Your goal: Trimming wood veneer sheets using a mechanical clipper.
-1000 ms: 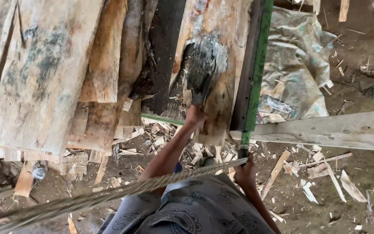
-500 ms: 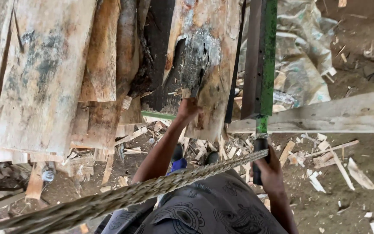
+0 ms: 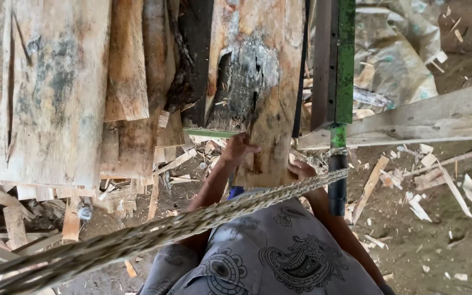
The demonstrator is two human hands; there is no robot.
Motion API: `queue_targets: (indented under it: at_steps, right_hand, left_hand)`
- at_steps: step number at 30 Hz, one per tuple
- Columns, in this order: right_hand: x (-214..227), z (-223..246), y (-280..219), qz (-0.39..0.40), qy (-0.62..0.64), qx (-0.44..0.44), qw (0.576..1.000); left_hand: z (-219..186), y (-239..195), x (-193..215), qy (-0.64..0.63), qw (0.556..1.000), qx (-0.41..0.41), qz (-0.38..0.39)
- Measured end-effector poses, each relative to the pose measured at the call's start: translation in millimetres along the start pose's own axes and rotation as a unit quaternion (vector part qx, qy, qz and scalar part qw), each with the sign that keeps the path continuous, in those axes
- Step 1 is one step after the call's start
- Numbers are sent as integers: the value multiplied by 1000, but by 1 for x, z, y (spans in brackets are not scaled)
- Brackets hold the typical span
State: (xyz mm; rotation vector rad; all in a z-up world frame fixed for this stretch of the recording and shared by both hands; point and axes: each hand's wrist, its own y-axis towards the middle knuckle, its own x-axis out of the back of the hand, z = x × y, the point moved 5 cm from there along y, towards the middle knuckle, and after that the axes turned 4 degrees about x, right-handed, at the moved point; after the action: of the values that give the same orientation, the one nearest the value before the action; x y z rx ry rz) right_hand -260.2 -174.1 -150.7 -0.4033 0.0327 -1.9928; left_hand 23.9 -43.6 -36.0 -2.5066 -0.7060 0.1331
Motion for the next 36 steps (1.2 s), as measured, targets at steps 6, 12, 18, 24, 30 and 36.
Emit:
queue_targets:
  at_steps: [6, 12, 18, 24, 30, 36]
  right_hand:
    - [23, -88, 2, -67, 243, -32, 967]
    - [31, -28, -54, -62, -158, 7, 985]
    - [39, -257, -131, -238, -99, -191, 947]
    - [26, -42, -42, -172, 28, -192, 966]
    - [-3, 80, -8, -83, 165, -176, 967]
    - [2, 127, -4, -26, 147, -105, 983]
  left_hand:
    - [54, 29, -10, -139, 990, 4, -4]
    - [30, 11, -4, 47, 998, 11, -38]
    - [20, 19, -6, 14, 1000, 3, -14]
    - [22, 28, -7, 95, 995, 7, 21]
    - [-58, 19, 45, 381, 899, 71, -205]
    - [-77, 74, 53, 389, 868, 54, -304]
